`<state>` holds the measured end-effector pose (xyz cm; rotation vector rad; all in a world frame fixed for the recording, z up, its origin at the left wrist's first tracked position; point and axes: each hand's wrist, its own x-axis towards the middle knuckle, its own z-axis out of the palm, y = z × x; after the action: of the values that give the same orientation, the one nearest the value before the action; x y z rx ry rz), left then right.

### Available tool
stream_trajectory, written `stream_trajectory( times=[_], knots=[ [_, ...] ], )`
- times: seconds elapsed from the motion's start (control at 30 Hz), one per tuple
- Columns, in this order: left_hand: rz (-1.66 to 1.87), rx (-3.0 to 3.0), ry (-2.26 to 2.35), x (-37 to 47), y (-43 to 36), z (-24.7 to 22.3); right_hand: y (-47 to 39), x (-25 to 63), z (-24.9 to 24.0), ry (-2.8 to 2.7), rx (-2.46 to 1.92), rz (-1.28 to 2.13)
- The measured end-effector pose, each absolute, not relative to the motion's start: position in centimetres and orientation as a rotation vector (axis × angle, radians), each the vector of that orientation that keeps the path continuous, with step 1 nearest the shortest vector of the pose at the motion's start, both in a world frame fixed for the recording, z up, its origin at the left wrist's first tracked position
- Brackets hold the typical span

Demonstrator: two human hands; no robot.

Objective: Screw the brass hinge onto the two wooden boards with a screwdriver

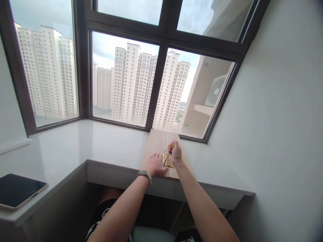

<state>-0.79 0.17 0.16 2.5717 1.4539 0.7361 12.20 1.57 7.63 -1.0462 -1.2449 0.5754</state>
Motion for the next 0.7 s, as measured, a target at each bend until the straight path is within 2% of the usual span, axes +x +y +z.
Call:
stream_trajectory(
  times=[0.17,0.27,0.47,0.7],
  knots=[
    [0.733,2.566,1.453,-0.8,0.1,0.2,0.5,13.4,9.0,-1.537,-1.324,-0.044],
    [0.738,2.557,1.447,-0.8,0.2,0.2,-0.4,13.8,10.6,-1.817,-1.542,-0.249],
    [0.715,2.535,1.450,-0.8,0.0,0.4,-0.9,14.1,13.3,-2.068,-1.945,-0.386],
    [0.691,2.535,1.448,-0.8,-0.2,0.6,-0.9,14.6,14.6,-2.340,-1.797,-0.336]
  ],
)
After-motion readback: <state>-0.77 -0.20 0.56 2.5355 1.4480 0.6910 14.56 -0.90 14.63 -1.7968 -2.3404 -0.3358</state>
